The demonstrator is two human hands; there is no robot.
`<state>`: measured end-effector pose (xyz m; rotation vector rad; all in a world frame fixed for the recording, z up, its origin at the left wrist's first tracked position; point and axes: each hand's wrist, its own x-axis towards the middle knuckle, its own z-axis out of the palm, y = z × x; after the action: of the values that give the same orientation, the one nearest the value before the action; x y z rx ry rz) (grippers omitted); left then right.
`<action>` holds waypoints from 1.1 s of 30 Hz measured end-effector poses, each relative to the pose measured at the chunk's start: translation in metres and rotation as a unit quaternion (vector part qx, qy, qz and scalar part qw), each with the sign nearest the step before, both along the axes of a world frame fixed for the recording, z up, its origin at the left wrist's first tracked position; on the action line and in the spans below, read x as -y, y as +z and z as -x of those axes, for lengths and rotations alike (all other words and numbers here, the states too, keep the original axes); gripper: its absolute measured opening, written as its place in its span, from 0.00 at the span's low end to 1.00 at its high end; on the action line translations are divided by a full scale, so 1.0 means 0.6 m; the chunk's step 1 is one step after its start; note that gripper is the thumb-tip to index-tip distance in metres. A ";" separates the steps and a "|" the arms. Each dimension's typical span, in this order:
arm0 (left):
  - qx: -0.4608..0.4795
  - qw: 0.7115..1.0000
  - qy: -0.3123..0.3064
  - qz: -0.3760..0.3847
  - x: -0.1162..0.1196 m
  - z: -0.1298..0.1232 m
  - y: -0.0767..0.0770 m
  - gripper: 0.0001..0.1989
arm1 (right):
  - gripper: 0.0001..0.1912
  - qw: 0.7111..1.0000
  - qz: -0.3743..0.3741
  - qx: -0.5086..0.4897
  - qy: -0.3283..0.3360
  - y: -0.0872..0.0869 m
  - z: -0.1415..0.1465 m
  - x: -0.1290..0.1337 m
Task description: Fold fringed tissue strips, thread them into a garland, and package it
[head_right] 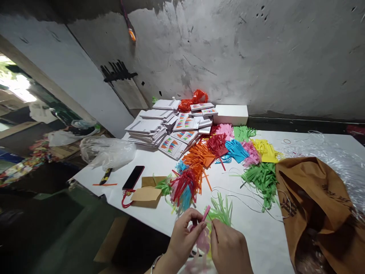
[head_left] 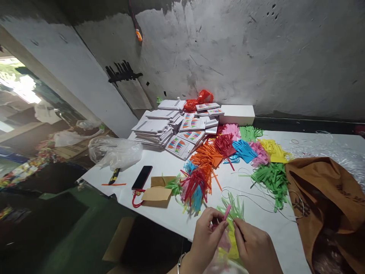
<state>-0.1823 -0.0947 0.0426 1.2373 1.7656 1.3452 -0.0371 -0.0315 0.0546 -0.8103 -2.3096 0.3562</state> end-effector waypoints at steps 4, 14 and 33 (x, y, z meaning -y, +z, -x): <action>-0.083 0.996 -0.024 -0.036 -0.001 0.001 -0.003 0.04 | 0.19 0.997 0.064 0.023 0.028 -0.006 -0.001 -0.006; -0.047 0.995 -0.075 -0.039 -0.012 0.022 0.003 0.03 | 0.16 0.933 0.351 -0.028 0.077 -0.001 -0.016 -0.032; -0.137 0.959 -0.244 0.040 -0.041 0.004 -0.149 0.02 | 0.15 0.662 0.564 -0.482 -0.104 -0.069 -0.005 -0.135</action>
<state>-0.1846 -0.0698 -0.0466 1.7361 1.5246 0.8423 -0.0338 0.0494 0.0132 -1.0131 -0.7722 1.7140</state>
